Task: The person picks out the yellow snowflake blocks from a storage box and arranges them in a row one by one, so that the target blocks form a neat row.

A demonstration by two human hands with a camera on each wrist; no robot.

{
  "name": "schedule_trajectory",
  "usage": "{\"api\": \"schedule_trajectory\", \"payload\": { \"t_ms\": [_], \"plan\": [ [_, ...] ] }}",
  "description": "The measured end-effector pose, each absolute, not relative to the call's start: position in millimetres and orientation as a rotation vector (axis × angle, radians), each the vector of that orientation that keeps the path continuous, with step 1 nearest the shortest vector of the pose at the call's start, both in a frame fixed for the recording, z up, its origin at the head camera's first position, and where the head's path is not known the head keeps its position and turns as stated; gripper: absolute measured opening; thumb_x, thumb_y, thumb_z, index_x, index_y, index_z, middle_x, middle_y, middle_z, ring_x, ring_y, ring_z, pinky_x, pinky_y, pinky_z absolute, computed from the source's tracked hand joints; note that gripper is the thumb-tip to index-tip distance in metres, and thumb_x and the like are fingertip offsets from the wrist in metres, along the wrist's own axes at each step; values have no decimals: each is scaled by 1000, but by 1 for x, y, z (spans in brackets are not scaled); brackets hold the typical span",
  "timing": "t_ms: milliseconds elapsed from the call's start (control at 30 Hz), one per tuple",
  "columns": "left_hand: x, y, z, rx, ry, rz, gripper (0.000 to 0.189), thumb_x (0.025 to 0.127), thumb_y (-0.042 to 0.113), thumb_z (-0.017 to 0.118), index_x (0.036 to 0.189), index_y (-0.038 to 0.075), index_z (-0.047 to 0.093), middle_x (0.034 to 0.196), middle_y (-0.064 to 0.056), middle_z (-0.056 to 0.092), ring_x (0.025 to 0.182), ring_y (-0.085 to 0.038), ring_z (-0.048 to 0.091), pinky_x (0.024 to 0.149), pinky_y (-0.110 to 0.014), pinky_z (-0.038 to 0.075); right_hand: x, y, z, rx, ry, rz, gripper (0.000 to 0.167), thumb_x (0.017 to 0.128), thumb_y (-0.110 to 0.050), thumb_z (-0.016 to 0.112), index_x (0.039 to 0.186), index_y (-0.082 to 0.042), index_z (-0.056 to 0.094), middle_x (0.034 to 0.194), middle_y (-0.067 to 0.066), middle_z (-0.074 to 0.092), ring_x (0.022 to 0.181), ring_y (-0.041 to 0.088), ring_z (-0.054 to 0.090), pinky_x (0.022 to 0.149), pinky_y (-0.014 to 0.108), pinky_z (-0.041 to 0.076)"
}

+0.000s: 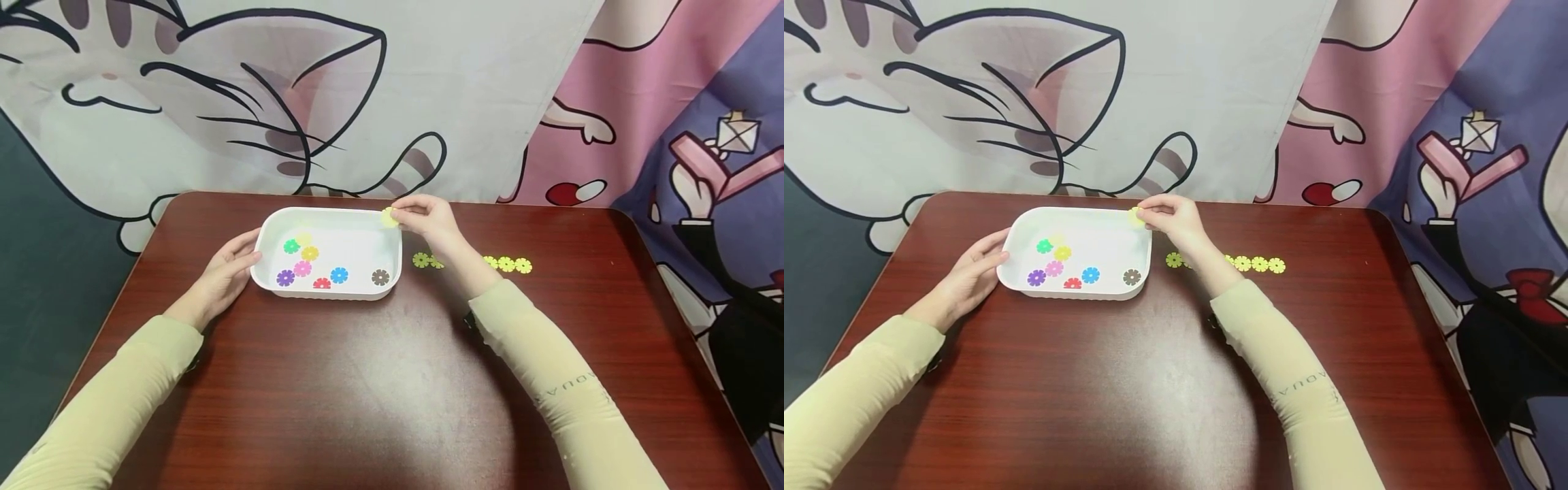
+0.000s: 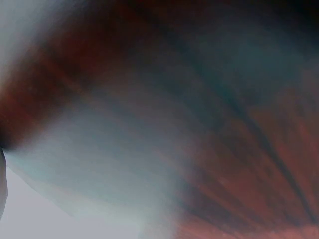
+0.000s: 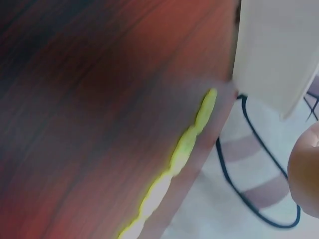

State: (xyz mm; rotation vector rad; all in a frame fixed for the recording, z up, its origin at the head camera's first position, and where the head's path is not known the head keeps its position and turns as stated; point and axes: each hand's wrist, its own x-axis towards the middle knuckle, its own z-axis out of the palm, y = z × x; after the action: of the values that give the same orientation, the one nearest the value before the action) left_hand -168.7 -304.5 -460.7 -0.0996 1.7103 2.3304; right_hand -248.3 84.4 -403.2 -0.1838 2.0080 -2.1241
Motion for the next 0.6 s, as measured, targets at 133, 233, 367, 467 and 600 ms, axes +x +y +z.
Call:
{"api": "schedule_trajectory", "payload": {
  "t_ms": [133,233,367,467,600],
  "plan": [
    [-168,-304,-461,-89,1695,2346,42,107,4,60,144,19,51,155,-3,46,122,3,62,99,-13,55,-249,107,-400,-109,1947,-2203,17,96,5,72,94,-12,76,89,-4,76,79,7,72,79,25,65],
    [-168,-304,-462,-76,1679,2362,40,106,2,59,142,20,53,144,6,54,123,2,62,99,-13,55,-249,126,-399,-85,1923,-2247,25,97,6,70,90,-16,77,87,-5,77,76,6,72,75,21,64],
    [-168,-304,-462,-62,1668,2376,38,106,1,58,139,21,56,139,10,57,123,1,61,99,-14,55,-249,150,-400,-80,1926,-2270,28,97,7,69,88,-17,79,85,-5,77,75,6,72,74,21,63],
    [-168,-304,-462,-55,1661,2386,37,106,0,58,136,22,58,137,11,58,123,1,62,99,-14,55,-249,168,-402,-79,1940,-2273,29,97,8,69,88,-17,80,85,-6,78,77,6,73,75,21,64],
    [-168,-304,-462,-59,1659,2387,37,106,0,59,135,23,59,137,10,58,123,2,62,100,-14,55,-247,190,-405,-67,1965,-2268,29,97,8,69,88,-16,80,86,-5,77,78,6,74,75,20,64]
  ]
}}
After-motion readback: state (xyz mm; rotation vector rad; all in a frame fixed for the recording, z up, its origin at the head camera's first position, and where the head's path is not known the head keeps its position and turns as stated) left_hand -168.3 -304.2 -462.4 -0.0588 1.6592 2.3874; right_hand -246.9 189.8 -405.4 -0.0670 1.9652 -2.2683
